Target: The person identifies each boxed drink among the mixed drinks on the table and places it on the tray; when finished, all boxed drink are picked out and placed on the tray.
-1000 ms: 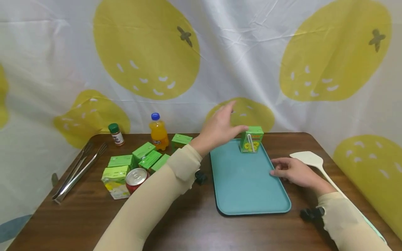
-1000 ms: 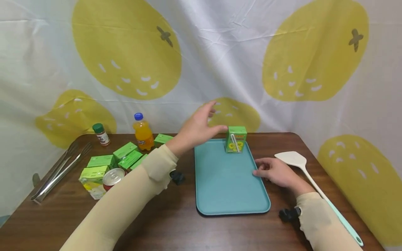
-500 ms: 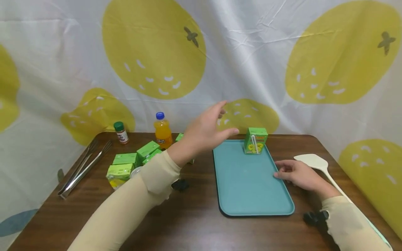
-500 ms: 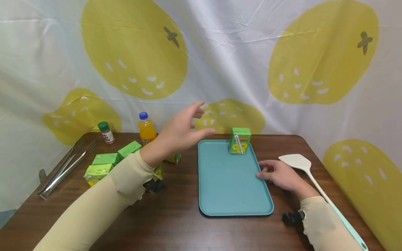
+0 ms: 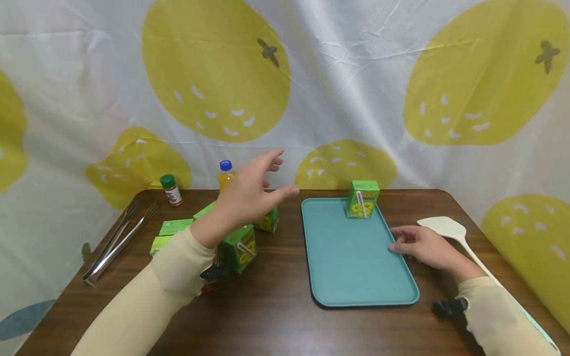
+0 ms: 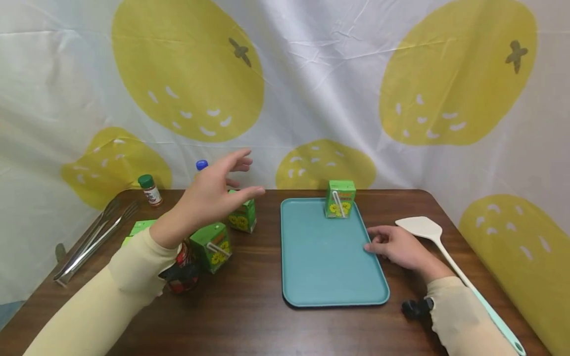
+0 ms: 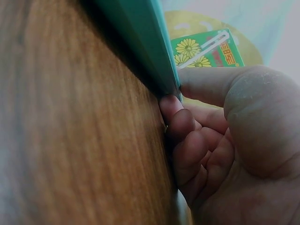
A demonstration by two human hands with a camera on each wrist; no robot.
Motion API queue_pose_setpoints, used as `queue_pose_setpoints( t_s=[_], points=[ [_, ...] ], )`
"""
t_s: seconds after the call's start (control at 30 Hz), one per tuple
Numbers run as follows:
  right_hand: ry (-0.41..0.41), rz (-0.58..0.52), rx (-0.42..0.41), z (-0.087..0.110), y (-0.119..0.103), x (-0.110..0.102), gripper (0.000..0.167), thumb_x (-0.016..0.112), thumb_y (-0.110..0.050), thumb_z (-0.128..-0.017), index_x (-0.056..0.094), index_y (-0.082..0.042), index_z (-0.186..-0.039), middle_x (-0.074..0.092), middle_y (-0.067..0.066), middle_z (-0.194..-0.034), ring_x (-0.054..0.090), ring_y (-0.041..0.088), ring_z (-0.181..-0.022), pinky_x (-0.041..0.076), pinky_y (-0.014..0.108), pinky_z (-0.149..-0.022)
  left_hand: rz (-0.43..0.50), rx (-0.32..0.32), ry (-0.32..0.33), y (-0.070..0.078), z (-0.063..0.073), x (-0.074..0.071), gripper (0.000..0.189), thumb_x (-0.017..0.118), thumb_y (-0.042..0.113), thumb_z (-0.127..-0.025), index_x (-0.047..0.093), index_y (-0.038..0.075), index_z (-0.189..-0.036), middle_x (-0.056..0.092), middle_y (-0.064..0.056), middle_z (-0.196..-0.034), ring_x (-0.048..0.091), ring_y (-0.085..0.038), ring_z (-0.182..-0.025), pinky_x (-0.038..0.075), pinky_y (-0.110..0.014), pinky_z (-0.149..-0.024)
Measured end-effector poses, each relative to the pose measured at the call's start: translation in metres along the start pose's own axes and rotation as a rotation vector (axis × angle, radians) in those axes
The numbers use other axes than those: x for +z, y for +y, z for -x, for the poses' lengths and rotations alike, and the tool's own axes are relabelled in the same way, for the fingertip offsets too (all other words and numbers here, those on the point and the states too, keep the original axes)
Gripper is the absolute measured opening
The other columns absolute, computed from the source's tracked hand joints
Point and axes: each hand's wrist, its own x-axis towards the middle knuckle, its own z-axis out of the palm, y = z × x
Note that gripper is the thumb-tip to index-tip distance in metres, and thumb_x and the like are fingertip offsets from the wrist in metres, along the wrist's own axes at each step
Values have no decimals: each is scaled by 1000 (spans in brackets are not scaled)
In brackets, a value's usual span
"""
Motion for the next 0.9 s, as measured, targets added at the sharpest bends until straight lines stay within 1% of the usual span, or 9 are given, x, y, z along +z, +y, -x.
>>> queue_pose_setpoints(
  t_s=[0.13, 0.27, 0.37, 0.47, 0.6, 0.67, 0.73, 0.8, 0.9],
  points=[
    [10, -4, -1, -1, -1, 0, 67, 82, -31, -104, 60, 11, -151, 69, 2, -94, 60, 17, -74, 49, 31, -61, -50, 1, 26, -12, 13, -12, 83, 85, 36, -102, 45, 8, -169, 61, -13, -157, 62, -29, -139, 60, -46, -103],
    [14, -8, -2, 0, -2, 0, 67, 82, -31, -103, 60, 11, -151, 69, 2, -95, 60, 15, -72, 50, 30, -61, -62, 7, 76, -25, 24, -23, 79, 85, 33, -102, 48, 6, -167, 60, -15, -156, 61, -31, -139, 59, -50, -104],
    [13, -15, -4, 0, -2, 0, 67, 82, -31, -103, 60, 11, -151, 70, 2, -95, 60, 15, -72, 50, 31, -61, -54, -3, 102, -35, 32, -32, 76, 85, 31, -103, 50, 6, -166, 60, -15, -156, 60, -32, -142, 58, -52, -106],
    [14, -17, -2, 1, -2, 0, 67, 82, -31, -103, 60, 11, -151, 69, 2, -95, 60, 15, -71, 50, 31, -60, -59, -44, 106, -42, 40, -44, 75, 84, 33, -104, 50, 7, -166, 60, -15, -156, 61, -33, -141, 58, -53, -106],
    [17, -14, 1, 1, -3, 0, 67, 82, -31, -103, 60, 11, -151, 69, 2, -95, 60, 15, -72, 50, 31, -61, -66, -116, 90, -51, 51, -60, 75, 81, 37, -106, 47, 11, -169, 60, -15, -155, 69, -37, -130, 59, -56, -105],
    [16, -14, 1, 0, -3, 0, 67, 82, -31, -103, 60, 11, -150, 69, 3, -95, 60, 16, -72, 50, 31, -61, -74, -142, 82, -56, 57, -66, 76, 80, 38, -106, 46, 11, -169, 60, -17, -155, 71, -40, -127, 58, -58, -105],
    [14, -12, 1, 0, -3, 0, 67, 82, -32, -103, 60, 11, -150, 69, 2, -96, 60, 15, -72, 50, 30, -61, -80, -156, 80, -63, 63, -70, 77, 80, 38, -106, 46, 11, -169, 60, -18, -155, 70, -41, -127, 58, -59, -105],
    [15, -10, 0, 0, -3, 0, 66, 82, -31, -103, 61, 11, -150, 69, 2, -96, 60, 16, -73, 50, 30, -61, -115, -157, 81, -70, 68, -72, 76, 80, 39, -106, 48, 10, -168, 61, -19, -154, 69, -41, -128, 57, -60, -105],
    [15, -11, 0, -1, -2, 1, 66, 82, -31, -103, 61, 12, -150, 69, 3, -95, 61, 16, -73, 50, 30, -61, -161, -164, 84, -80, 76, -74, 74, 79, 41, -106, 50, 10, -167, 62, -18, -152, 70, -42, -125, 57, -62, -103]
  ],
)
